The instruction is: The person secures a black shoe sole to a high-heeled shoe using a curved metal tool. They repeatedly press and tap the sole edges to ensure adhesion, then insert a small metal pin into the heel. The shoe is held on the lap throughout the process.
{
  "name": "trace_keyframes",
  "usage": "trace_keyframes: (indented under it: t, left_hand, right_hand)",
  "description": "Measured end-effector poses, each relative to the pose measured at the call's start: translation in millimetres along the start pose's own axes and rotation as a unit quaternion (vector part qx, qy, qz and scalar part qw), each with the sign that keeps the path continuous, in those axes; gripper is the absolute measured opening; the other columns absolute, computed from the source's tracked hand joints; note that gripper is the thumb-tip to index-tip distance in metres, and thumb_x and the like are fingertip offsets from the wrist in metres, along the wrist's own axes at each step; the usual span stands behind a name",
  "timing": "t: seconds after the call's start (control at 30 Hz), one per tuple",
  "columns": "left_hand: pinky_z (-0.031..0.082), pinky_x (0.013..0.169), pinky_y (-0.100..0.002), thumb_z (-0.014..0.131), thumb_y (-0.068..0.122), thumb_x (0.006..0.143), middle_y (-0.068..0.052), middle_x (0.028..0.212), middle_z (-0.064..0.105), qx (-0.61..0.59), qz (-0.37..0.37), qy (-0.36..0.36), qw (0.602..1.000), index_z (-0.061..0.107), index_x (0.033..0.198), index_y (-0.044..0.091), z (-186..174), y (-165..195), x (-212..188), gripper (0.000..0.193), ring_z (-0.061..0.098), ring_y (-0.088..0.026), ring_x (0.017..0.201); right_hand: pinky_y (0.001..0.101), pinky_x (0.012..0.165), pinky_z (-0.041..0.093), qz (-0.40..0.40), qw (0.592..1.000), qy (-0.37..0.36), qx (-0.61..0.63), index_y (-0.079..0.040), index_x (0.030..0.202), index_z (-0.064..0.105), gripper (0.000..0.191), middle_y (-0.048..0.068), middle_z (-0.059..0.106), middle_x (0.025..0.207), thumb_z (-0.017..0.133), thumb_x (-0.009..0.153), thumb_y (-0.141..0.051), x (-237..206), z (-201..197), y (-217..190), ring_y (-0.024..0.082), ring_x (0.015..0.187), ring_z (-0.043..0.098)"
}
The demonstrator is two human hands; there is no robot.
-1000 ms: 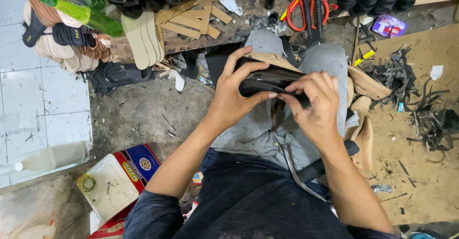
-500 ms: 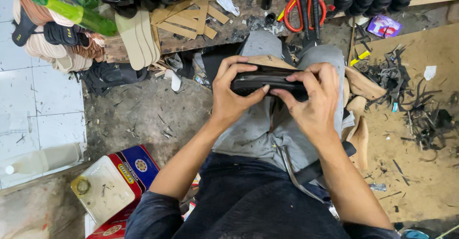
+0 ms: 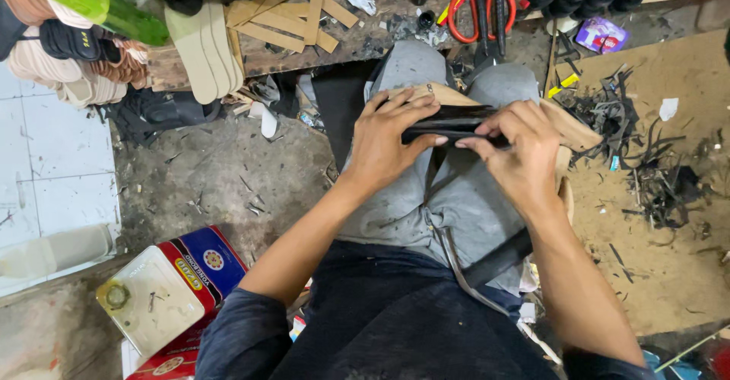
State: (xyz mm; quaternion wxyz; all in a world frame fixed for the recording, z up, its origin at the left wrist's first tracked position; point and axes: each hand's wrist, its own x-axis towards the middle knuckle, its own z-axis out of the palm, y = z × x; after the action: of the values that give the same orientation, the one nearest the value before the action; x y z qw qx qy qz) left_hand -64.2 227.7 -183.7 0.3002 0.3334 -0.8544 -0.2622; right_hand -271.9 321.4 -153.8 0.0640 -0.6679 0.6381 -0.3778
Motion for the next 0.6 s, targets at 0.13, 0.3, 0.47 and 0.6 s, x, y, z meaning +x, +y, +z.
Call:
trace_keyframes:
  t: [0.13,0.3,0.47,0.6]
  left_hand:
    - [0.036,0.116,-0.047,0.084,0.038,0.082,-0.004,0.125,0.074,-0.030,-0.035,0.012,0.999,0.076,0.116,0.012,6.0,4.9,2.7,0.044,0.061,-0.025,0.132]
    - [0.036,0.116,-0.048,0.083,0.035,0.082,-0.006,0.127,0.073,-0.011,-0.030,-0.006,0.999,0.075,0.117,0.011,3.6,6.1,10.6,0.043,0.061,-0.026,0.132]
    - [0.041,0.114,-0.048,0.079,0.032,0.088,-0.017,0.135,0.066,-0.070,0.071,-0.081,0.992,0.066,0.133,0.002,14.2,13.7,20.4,0.056,0.058,-0.033,0.130]
    - [0.047,0.116,-0.042,0.075,0.027,0.093,-0.014,0.134,0.068,-0.093,0.090,-0.059,0.990,0.067,0.130,0.004,34.2,24.5,30.3,0.044,0.062,-0.031,0.132]
  right_hand:
    - [0.0390,0.079,0.047,0.001,1.000,-0.002,-0.013,-0.004,0.091,0.067,0.042,0.008,0.062,0.092,0.099,0.067,-0.017,5.2,-6.3,2.0,0.028,0.090,0.060]
    - [0.0444,0.084,0.048,-0.030,0.997,0.005,-0.070,-0.001,0.095,0.068,0.048,0.013,0.061,0.098,0.098,0.063,-0.019,2.4,-17.6,9.8,0.034,0.094,0.057]
    - [0.0404,0.090,0.050,-0.052,0.998,0.005,-0.027,-0.003,0.099,0.069,0.035,0.010,0.064,0.103,0.094,0.075,-0.012,-10.0,-26.5,23.4,0.030,0.099,0.062]
    - [0.0370,0.089,0.051,-0.030,0.999,0.009,0.019,-0.004,0.097,0.069,0.033,0.009,0.066,0.101,0.094,0.077,-0.011,-13.6,-25.8,33.9,0.026,0.095,0.064]
